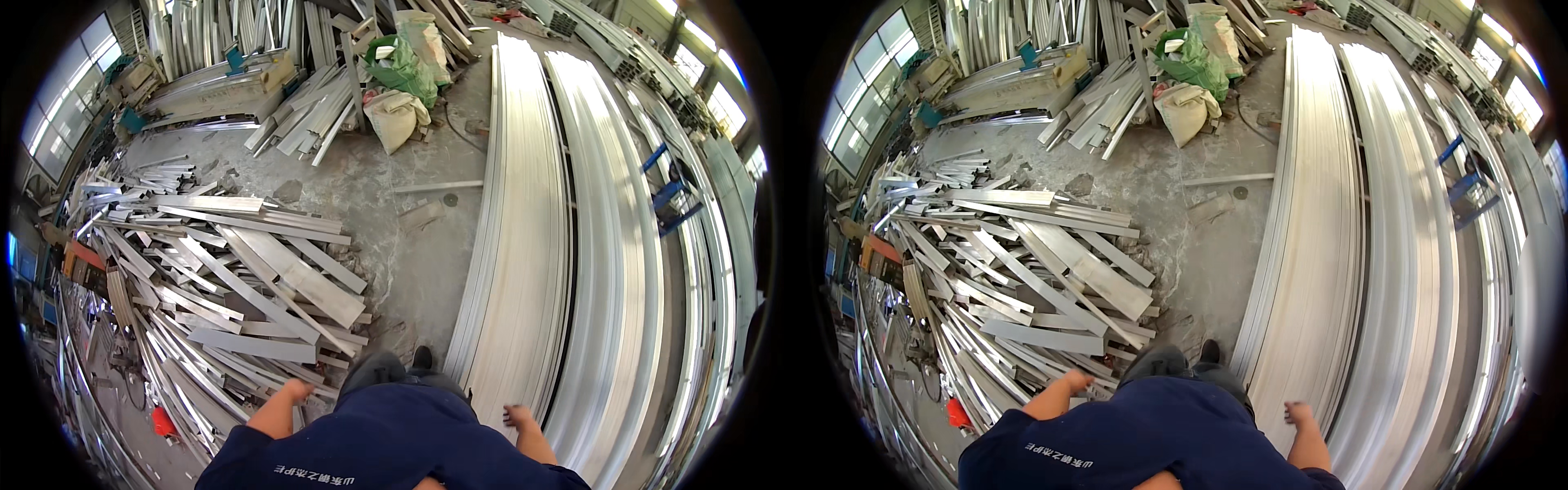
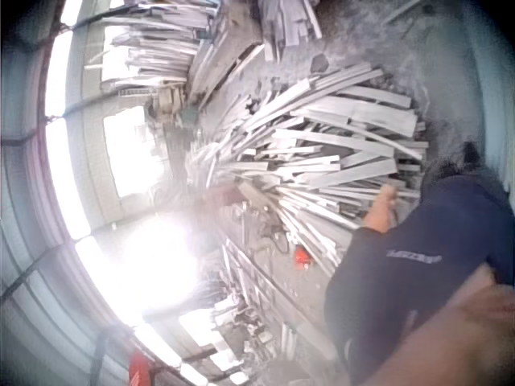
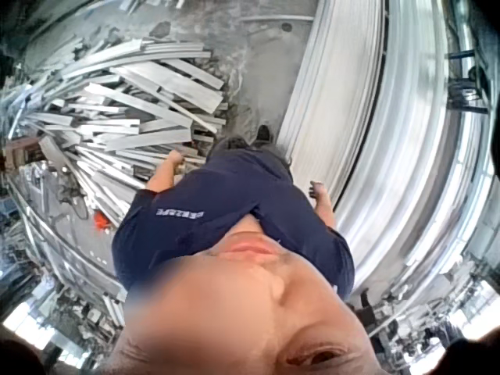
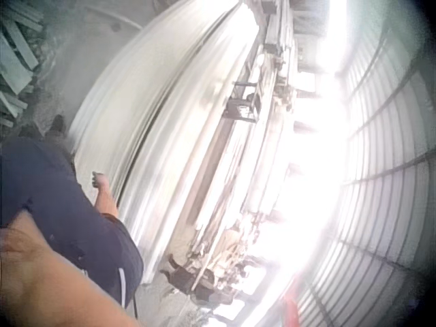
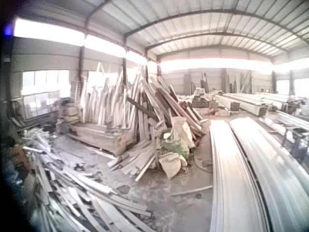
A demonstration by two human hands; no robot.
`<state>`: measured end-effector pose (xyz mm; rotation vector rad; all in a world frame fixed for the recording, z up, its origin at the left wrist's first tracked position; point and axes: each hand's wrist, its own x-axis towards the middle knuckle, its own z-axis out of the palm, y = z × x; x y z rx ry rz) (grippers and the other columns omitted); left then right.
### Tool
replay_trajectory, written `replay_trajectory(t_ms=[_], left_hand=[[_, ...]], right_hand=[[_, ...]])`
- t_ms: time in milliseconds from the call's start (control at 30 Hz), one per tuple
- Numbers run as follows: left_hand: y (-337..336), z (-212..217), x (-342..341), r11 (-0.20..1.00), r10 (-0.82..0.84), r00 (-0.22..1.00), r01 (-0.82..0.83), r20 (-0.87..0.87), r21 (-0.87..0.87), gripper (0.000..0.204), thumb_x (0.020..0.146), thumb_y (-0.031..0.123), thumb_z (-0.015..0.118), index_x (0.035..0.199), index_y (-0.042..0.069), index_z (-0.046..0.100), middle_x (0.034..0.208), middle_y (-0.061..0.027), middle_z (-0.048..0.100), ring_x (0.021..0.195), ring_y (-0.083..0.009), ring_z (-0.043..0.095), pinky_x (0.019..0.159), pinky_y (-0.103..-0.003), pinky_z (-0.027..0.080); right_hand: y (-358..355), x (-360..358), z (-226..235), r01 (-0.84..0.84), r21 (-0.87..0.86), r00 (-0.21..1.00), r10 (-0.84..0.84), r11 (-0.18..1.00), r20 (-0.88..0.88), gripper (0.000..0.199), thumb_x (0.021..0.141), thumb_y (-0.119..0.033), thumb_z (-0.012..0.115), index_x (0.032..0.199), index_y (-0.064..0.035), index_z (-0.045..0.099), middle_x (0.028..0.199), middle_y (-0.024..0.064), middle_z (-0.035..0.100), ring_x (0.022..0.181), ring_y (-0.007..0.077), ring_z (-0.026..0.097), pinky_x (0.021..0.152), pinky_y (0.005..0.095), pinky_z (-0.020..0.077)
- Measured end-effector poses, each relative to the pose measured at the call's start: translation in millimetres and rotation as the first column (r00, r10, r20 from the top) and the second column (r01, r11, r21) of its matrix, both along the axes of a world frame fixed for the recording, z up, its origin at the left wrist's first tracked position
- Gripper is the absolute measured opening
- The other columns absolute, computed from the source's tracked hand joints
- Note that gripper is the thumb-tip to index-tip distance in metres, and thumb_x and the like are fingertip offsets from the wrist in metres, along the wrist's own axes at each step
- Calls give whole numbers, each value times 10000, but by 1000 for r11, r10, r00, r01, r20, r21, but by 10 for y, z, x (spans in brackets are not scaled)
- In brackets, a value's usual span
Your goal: The person walks through a cluttered workshop, picks up a box and places it on a pile, then moves to a workbench to pick up a tape measure and a power tool. They gather small metal pieces into a container, handle long metal profiles, and inspect short cut pieces near a cutting machine before walking back through the area.
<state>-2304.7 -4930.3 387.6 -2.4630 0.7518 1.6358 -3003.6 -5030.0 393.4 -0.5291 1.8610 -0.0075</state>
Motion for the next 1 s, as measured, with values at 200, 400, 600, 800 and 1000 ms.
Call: replay_trajectory(t_ms=[200,400,600,800,1000], left_hand=[[-748,631,-333,961,277,960,-278,-37,-8,371,789,314,693,870,-48,681,818,-136,681,676,-225,662,663,-371,516],[-1775,-456,357,971,-235,969,237,-72,30,422,805,383,658,958,-10,681,944,-158,683,791,-240,680,732,-386,512],[-4213,116,918,856,413,908,-412,-65,-313,393,780,333,625,943,-21,681,765,-131,688,740,-257,661,688,-383,513],[-6020,851,1533,835,388,920,-374,-49,-405,402,779,288,634,996,-48,660,884,-178,681,806,-262,657,724,-362,509],[-6679,608,2238,837,508,861,-490,15,-245,381,806,247,642,1027,-63,646,885,-156,676,714,-235,652,693,-380,509]], right_hand=[[-3115,632,946,-100,-426,991,127,899,34,326,876,-226,580,1094,17,582,891,122,639,696,218,624,567,346,517],[-4778,1235,1151,-147,-416,988,157,897,-10,313,883,-212,581,1097,15,600,912,119,639,701,207,625,582,349,529],[-5445,1898,1565,-719,54,695,718,693,42,363,879,-242,600,1109,38,587,940,135,641,737,245,646,611,377,550],[-6465,2213,1120,-185,-44,983,184,982,-25,404,863,-221,595,1159,52,556,977,159,634,757,258,646,627,390,553],[-8057,2793,524,-237,-17,971,237,971,33,390,858,-235,602,1118,53,571,957,156,635,748,262,643,613,369,556]])
